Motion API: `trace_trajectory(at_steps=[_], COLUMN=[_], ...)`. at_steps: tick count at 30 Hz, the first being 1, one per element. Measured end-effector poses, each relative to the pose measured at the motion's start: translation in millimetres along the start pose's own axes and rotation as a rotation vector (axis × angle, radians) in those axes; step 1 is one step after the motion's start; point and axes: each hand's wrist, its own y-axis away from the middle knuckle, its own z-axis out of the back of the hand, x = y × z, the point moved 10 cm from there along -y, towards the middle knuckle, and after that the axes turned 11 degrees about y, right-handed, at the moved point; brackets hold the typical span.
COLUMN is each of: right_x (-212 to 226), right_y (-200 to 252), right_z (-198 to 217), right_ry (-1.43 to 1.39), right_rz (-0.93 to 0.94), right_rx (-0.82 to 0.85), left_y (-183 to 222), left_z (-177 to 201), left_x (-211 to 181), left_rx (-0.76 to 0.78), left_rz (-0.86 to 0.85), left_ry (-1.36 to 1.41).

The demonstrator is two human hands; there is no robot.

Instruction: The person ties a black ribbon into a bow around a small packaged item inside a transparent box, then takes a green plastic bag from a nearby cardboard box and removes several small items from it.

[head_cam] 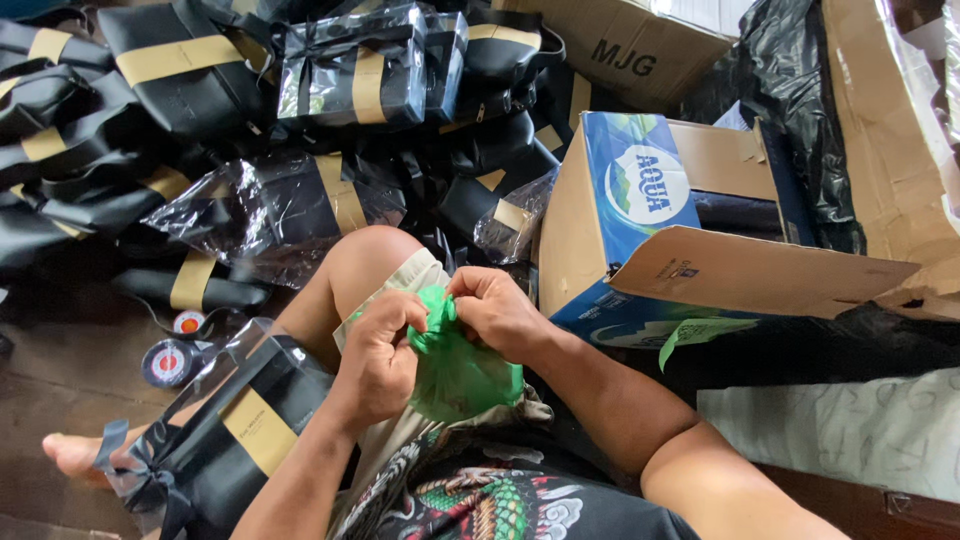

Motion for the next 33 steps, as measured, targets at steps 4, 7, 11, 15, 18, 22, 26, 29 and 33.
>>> trace_trajectory(at_steps=[4,7,11,15,18,22,26,29,33], right_x=[65,77,51,51,63,85,71,74,64], right_y=[23,29,17,7,19,38,36,32,31], right_z=[-19,-9,7,43,36,-5,14,23,40], right_ry=[-0.116,0.148,-0.088,0.267,0.103,0.144,0.496,0.525,0.511], right_rz=[0.222,0.429,0.272,0.105,0.33,0.535,0.572,0.562,0.58], right_rx=[0.245,0.101,-0.036,-0.223,-0.067,0.169,-0.092,-0.156,-0.228], left_y=[0,-1,-3,5,-3,3,12,4,-7], left_z=[6,6,-13,-23,-21,-25,-28,-24,-8], left_x=[2,2,-24,-12,-28,14,34,30,-10], left_rx=[-0.07,-0.082,0.09,0.112,0.048,0.078,0.066,0.022,-0.061], left_rz=[0.071,0.043,-0.042,-0.139,-0.16,0.332,0.423,0.259,0.091], left_ry=[-0.02,-0.039,0.032,0.087,-0.046,-0.167,-0.318,-0.33,-0.29])
